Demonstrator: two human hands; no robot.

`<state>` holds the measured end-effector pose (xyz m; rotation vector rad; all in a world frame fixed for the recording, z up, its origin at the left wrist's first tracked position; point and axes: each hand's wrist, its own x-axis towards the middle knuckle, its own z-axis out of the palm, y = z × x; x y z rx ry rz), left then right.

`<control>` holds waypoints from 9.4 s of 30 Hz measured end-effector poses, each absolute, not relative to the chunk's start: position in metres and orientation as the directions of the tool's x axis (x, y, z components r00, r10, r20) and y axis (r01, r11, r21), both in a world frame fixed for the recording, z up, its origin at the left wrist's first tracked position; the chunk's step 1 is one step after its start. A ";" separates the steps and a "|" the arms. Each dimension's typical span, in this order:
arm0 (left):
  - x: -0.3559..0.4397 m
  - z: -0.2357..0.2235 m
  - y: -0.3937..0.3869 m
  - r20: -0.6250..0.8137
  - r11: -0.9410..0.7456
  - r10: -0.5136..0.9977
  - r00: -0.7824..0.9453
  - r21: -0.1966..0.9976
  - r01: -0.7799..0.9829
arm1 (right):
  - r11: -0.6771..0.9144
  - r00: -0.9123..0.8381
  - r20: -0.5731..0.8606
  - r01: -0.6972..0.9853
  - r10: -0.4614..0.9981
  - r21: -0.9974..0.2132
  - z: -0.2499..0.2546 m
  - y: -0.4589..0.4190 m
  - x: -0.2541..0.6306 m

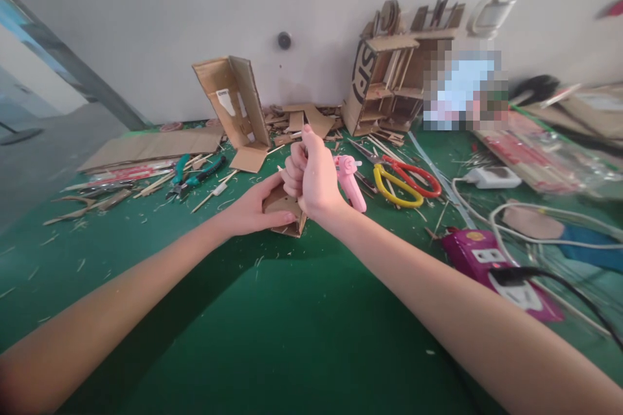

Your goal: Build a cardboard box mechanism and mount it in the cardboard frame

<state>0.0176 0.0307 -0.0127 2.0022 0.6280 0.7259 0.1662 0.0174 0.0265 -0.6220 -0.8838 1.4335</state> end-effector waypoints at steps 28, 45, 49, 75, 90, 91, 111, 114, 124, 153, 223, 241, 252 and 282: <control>0.017 -0.009 0.031 0.262 -0.541 0.672 0.693 0.812 0.218 | 0.080 -0.058 0.132 -0.544 0.990 -0.835 0.029 0.014 0.164; 0.017 -0.007 0.031 0.260 -0.563 0.684 0.681 0.783 0.266 | 0.101 -0.053 0.152 -0.532 0.987 -0.841 0.030 0.012 0.164; 0.016 -0.007 0.031 0.245 -0.559 0.694 0.677 0.776 0.292 | 0.115 -0.026 0.154 -0.541 0.988 -0.833 0.034 0.012 0.165; 0.018 -0.010 0.029 0.266 -0.515 0.678 0.685 0.837 0.184 | 0.178 -0.075 0.240 -0.468 0.968 -0.865 0.028 0.011 0.158; 0.016 -0.014 0.030 0.279 -0.514 0.676 0.682 0.842 0.165 | 0.247 -0.172 0.308 -0.304 0.936 -0.920 0.024 0.011 0.158; 0.016 -0.014 0.030 0.287 -0.515 0.671 0.684 0.844 0.151 | 0.237 -0.177 0.301 -0.309 0.937 -0.921 0.024 0.011 0.158; 0.015 -0.021 0.030 0.306 -0.510 0.661 0.685 0.853 0.112 | 0.171 -0.266 0.237 -0.249 0.934 -0.953 0.023 0.012 0.164; 0.015 -0.023 0.033 0.340 -0.521 0.628 0.700 0.852 0.054 | 0.174 -0.265 0.239 -0.247 0.934 -0.953 0.021 0.013 0.165; 0.011 -0.012 0.049 0.149 -0.096 0.976 0.162 0.951 -0.294 | 0.116 -0.313 0.242 -0.370 0.918 -0.922 0.020 0.014 0.167; 0.011 -0.013 0.045 0.145 -0.112 0.928 0.344 0.987 -0.114 | -0.044 -0.499 0.153 -0.360 0.853 -0.932 0.030 0.003 0.165; 0.017 0.000 0.033 0.299 -0.241 0.903 0.310 0.947 -0.211 | -0.143 -0.562 0.144 -0.435 0.815 -0.889 0.027 0.015 0.182; 0.005 0.004 0.034 0.232 -0.346 0.532 0.814 0.937 -0.041 | -0.103 -0.532 0.161 -0.432 0.831 -0.896 0.028 0.013 0.180; 0.007 0.005 0.026 0.210 -0.522 0.605 0.768 0.833 0.184 | -0.051 -0.526 0.185 -0.403 0.830 -0.914 0.031 0.009 0.173; 0.008 -0.016 0.033 0.271 -0.496 0.687 0.675 0.853 0.162 | 0.181 -0.320 0.170 0.005 0.932 -0.984 0.037 0.008 0.168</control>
